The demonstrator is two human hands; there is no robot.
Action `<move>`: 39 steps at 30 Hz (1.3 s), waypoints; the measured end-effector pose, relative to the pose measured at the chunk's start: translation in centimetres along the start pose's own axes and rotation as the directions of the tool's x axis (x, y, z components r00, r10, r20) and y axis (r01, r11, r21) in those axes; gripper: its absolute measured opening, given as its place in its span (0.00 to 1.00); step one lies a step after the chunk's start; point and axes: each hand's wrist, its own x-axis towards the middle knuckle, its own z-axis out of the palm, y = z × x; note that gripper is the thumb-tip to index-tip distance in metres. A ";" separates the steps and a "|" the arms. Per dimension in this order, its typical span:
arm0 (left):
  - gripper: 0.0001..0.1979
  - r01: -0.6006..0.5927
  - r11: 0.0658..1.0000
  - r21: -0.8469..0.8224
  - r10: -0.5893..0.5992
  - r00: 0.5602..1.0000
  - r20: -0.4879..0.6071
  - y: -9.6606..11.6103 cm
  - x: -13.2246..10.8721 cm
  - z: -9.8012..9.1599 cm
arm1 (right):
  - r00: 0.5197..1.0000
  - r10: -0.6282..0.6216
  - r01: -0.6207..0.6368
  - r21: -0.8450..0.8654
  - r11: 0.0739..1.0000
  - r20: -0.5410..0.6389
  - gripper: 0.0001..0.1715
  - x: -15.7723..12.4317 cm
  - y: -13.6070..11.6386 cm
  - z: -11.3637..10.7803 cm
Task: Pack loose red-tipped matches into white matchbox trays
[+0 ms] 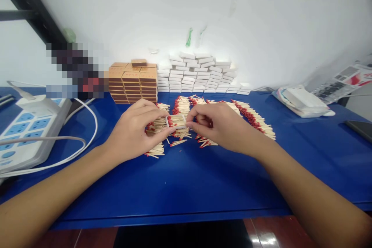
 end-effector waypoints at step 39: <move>0.14 -0.010 0.998 0.056 0.014 0.997 -0.069 0.0 0.1 -0.1 | 0.967 -0.159 0.167 -0.026 0.986 0.200 0.09 -0.2 -0.3 1.9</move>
